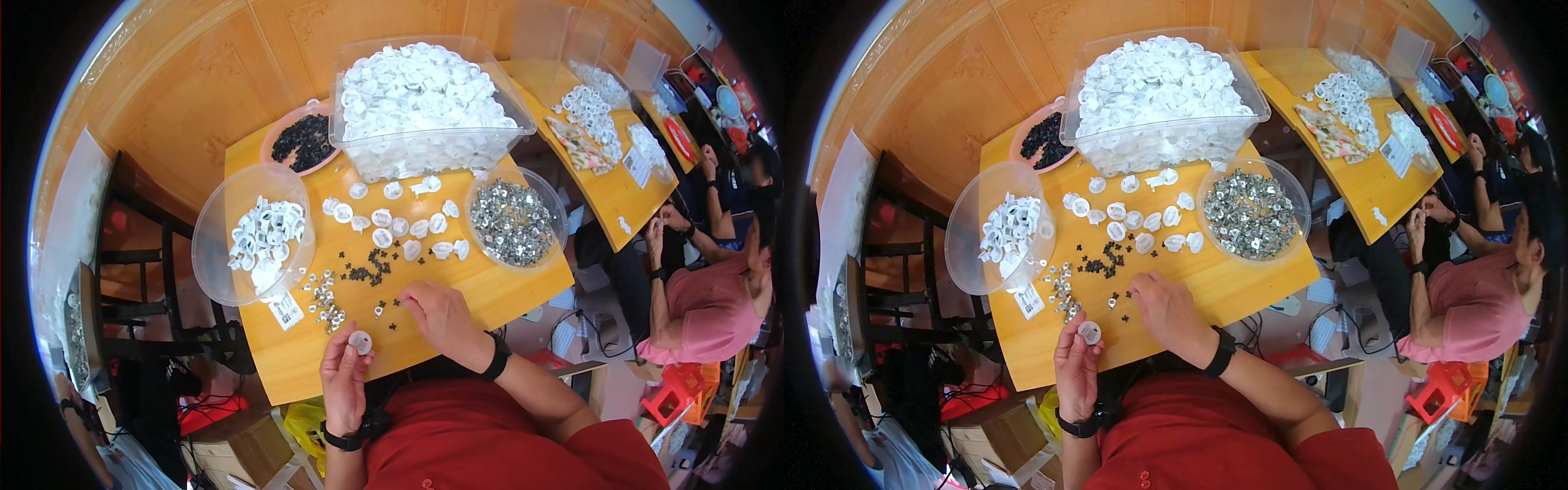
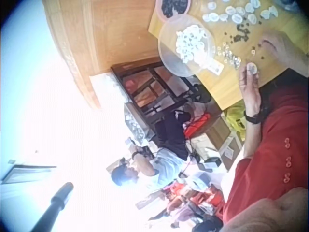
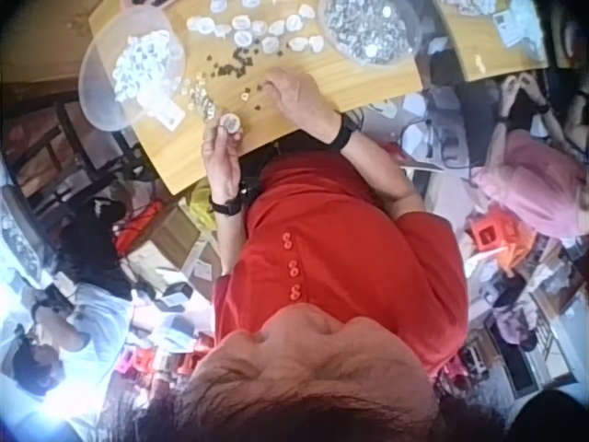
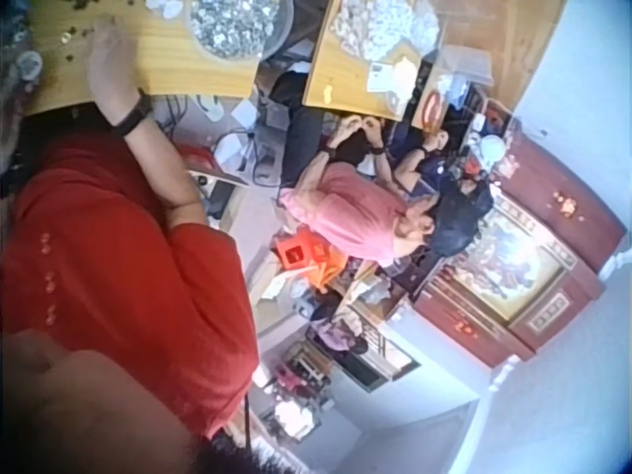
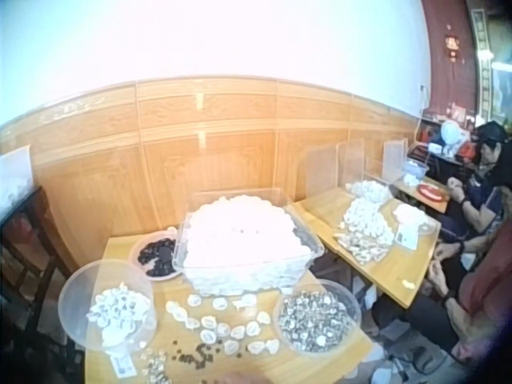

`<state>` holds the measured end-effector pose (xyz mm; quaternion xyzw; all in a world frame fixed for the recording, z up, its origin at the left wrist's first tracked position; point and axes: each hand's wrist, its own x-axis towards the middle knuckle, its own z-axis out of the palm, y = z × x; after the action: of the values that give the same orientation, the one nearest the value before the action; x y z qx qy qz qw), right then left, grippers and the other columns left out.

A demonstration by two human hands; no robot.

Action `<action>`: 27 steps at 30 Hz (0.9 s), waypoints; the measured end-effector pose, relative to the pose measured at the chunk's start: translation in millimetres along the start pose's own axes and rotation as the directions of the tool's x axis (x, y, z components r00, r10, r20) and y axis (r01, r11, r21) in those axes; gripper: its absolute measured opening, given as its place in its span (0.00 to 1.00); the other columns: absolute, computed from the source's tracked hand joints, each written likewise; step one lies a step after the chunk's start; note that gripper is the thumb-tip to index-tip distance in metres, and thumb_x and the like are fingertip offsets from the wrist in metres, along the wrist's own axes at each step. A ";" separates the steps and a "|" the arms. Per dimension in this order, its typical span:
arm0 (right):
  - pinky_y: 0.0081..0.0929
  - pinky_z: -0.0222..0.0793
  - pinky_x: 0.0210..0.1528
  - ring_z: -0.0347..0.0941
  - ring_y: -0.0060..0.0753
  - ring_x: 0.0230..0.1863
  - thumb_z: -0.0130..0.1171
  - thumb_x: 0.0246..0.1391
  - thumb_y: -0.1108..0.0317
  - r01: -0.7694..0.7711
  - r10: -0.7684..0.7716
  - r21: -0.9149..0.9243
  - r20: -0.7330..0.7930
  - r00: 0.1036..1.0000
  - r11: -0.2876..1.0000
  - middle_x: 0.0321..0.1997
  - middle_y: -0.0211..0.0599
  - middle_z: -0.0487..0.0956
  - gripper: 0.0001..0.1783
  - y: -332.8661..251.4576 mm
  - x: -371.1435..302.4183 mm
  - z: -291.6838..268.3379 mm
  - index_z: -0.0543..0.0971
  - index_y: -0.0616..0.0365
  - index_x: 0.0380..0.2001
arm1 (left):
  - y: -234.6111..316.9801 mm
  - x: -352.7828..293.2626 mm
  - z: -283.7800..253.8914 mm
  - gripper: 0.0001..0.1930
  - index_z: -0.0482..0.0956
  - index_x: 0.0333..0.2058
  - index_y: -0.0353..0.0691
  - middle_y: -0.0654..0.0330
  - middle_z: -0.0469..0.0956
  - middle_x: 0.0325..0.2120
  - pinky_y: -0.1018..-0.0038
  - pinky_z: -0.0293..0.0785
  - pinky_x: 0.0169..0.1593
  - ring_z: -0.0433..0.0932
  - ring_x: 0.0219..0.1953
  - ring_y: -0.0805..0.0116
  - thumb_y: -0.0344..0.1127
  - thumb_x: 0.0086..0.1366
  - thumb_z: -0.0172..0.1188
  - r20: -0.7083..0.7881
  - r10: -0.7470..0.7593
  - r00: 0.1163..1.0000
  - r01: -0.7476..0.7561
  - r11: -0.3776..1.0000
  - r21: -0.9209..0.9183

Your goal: Insert small black components into white circular plastic housings at a workshop table.

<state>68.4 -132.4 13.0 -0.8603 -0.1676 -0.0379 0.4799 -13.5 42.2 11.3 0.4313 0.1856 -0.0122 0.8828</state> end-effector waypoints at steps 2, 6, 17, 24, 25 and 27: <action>0.42 0.68 0.30 0.72 0.52 0.30 0.52 0.51 0.74 0.017 -0.018 -0.096 -0.001 1.000 0.995 0.28 0.46 0.74 0.03 1.2 1.5 -1.1 0.72 0.59 0.31 | 0.5 0.4 0.6 0.16 0.72 0.51 0.34 0.59 0.76 0.39 0.81 0.72 0.41 0.74 0.35 0.74 0.29 0.65 0.54 -0.006 0.022 1.000 -0.022 1.000 -0.005; 0.43 0.67 0.28 0.72 0.52 0.29 0.50 0.50 0.75 0.062 -0.048 -0.188 0.082 0.995 0.980 0.28 0.44 0.71 0.04 -0.9 1.1 2.7 0.71 0.59 0.31 | 0.1 1.6 -2.6 0.15 0.72 0.50 0.35 0.61 0.76 0.37 0.81 0.72 0.40 0.74 0.33 0.74 0.30 0.65 0.54 0.009 -0.038 0.999 0.038 0.997 0.069; 0.41 0.71 0.30 0.73 0.50 0.29 0.48 0.48 0.76 0.066 -0.008 -0.350 0.164 0.986 0.934 0.31 0.46 0.69 0.04 1.3 1.9 6.7 0.70 0.62 0.30 | -2.1 7.9 5.9 0.09 0.74 0.44 0.37 0.60 0.77 0.36 0.83 0.69 0.35 0.74 0.31 0.77 0.32 0.67 0.52 0.007 -0.038 0.999 0.037 0.986 0.161; 0.38 0.69 0.30 0.72 0.48 0.31 0.51 0.50 0.74 0.092 -0.037 -0.221 0.241 0.970 0.971 0.31 0.42 0.71 0.08 -8.5 4.3 3.1 0.73 0.58 0.35 | -7.1 10.3 1.3 0.08 0.74 0.42 0.36 0.60 0.77 0.30 0.84 0.68 0.30 0.73 0.26 0.77 0.31 0.68 0.49 -0.042 -0.015 0.999 0.019 0.995 0.099; 0.38 0.69 0.30 0.72 0.48 0.31 0.51 0.50 0.74 0.109 -0.055 -0.196 0.261 0.964 0.975 0.31 0.42 0.71 0.08 -10.1 5.0 4.5 0.74 0.58 0.35 | -7.1 10.4 1.2 0.08 0.74 0.42 0.36 0.61 0.77 0.29 0.84 0.67 0.29 0.73 0.25 0.77 0.31 0.68 0.49 -0.041 -0.008 0.999 0.012 0.996 0.089; 0.38 0.68 0.30 0.72 0.48 0.31 0.51 0.50 0.74 0.107 -0.052 -0.202 0.262 0.964 0.973 0.31 0.42 0.71 0.07 -12.7 5.8 6.6 0.74 0.58 0.35 | -6.6 9.9 2.4 0.08 0.74 0.42 0.36 0.62 0.76 0.28 0.84 0.67 0.29 0.73 0.25 0.77 0.31 0.68 0.48 -0.051 -0.009 0.999 0.014 0.996 0.093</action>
<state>69.1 -119.3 21.1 -0.8974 -0.2574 0.0358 0.3567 -4.8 37.6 4.4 0.4712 0.2094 -0.0151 0.8567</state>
